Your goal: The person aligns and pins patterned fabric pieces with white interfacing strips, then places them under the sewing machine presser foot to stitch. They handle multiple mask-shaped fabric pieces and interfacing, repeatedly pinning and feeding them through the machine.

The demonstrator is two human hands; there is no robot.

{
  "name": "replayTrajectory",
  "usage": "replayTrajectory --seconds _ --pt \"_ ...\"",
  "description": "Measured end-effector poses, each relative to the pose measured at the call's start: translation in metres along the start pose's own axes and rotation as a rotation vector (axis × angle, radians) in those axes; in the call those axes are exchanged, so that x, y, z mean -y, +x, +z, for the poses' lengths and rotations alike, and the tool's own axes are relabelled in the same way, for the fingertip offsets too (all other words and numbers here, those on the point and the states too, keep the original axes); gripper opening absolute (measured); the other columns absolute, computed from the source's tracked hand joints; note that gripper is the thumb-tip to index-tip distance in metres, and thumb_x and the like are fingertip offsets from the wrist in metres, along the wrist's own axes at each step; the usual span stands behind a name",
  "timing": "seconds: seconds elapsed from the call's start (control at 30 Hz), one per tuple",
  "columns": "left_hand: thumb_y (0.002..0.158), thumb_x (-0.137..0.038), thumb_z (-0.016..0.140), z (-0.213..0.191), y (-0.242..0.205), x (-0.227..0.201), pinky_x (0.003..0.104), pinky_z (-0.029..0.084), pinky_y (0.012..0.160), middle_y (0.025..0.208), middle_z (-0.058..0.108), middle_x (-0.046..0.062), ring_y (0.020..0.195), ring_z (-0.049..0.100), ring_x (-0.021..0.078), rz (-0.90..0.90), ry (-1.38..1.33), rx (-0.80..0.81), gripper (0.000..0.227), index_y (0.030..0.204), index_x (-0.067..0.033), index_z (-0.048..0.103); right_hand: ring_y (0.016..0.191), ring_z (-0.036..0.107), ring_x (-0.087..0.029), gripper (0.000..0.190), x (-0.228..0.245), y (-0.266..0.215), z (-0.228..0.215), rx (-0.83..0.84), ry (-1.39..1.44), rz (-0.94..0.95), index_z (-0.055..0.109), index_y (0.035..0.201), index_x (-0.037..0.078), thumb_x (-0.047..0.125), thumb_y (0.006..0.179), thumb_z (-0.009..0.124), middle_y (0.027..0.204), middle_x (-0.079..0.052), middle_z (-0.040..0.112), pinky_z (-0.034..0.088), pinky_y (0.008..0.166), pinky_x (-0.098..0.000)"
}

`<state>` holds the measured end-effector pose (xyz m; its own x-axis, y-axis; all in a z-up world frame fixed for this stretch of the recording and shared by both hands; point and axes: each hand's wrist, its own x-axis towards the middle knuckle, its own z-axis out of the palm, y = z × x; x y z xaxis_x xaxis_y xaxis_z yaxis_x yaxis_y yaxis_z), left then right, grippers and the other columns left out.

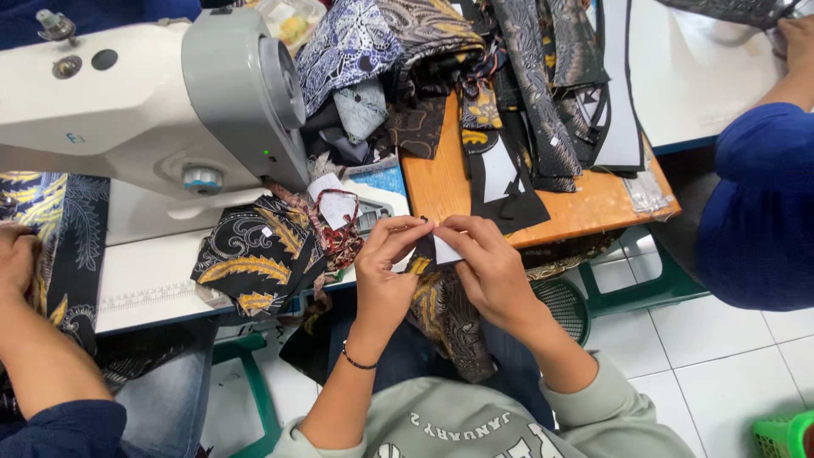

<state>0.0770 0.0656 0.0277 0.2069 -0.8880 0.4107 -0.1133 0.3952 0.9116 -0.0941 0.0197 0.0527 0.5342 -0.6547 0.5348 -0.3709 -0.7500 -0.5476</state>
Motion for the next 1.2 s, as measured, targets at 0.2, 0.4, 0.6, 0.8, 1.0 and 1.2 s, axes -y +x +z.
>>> replayTrajectory --seconds 0.2,0.4,0.6,0.8,1.0,1.2 --pt "0.073 0.026 0.051 -0.001 -0.011 0.036 0.031 0.060 0.101 0.110 0.069 0.009 0.107 0.070 0.0156 -0.182 -0.206 -0.035 0.046 0.111 0.0082 0.070 0.103 0.068 -0.025 0.020 -0.027 -0.015 0.010 0.035 0.412 0.175 0.066 0.108 -0.004 -0.005 0.090 0.058 0.109 -0.013 0.068 0.053 0.090 -0.0338" --pt "0.082 0.020 0.059 -0.008 -0.012 0.074 0.026 0.054 0.092 0.107 0.070 0.008 0.101 0.066 0.0120 -0.416 -0.557 0.087 0.034 0.111 0.0033 0.066 0.096 0.063 -0.018 0.020 -0.063 -0.028 0.034 0.096 1.154 0.499 0.069 0.104 -0.009 -0.002 0.095 0.053 0.104 -0.012 0.067 0.049 0.087 -0.0282" --pt "0.093 0.007 0.065 -0.018 -0.008 0.078 0.025 0.051 0.092 0.108 0.069 0.007 0.101 0.066 0.0123 -0.565 -0.722 0.134 0.031 0.122 -0.0010 0.059 0.090 0.064 -0.015 0.013 -0.082 -0.031 0.039 0.085 1.096 0.541 0.072 0.097 -0.009 -0.003 0.089 0.064 0.097 -0.011 0.069 0.049 0.083 -0.0266" --pt "0.101 -0.003 0.058 -0.013 -0.017 0.074 0.030 0.051 0.099 0.116 0.067 0.006 0.110 0.066 0.0141 -0.651 -1.115 0.165 0.030 0.131 -0.0050 0.054 0.090 0.064 -0.015 0.008 -0.088 -0.033 0.056 0.079 1.093 0.495 0.073 0.095 -0.009 -0.005 0.088 0.071 0.095 -0.009 0.070 0.050 0.084 -0.0265" --pt "0.099 -0.005 0.048 -0.003 -0.010 0.082 0.029 0.053 0.090 0.109 0.068 0.006 0.100 0.066 0.0132 -0.710 -1.059 -0.065 0.044 0.143 -0.0094 0.049 0.089 0.064 -0.014 0.013 -0.077 -0.042 0.091 -0.141 1.061 0.719 0.073 0.102 -0.009 -0.004 0.090 0.071 0.096 -0.009 0.072 0.051 0.082 -0.0259" --pt "0.103 0.009 0.050 0.007 -0.024 0.084 0.022 0.049 0.082 0.102 0.066 0.007 0.090 0.061 0.0084 -0.398 -0.708 -0.104 0.036 0.137 -0.0024 0.054 0.099 0.066 -0.013 0.014 -0.065 -0.063 0.089 -0.204 1.307 0.653 0.074 0.108 -0.006 0.001 0.097 0.068 0.109 -0.007 0.071 0.052 0.091 -0.0278"
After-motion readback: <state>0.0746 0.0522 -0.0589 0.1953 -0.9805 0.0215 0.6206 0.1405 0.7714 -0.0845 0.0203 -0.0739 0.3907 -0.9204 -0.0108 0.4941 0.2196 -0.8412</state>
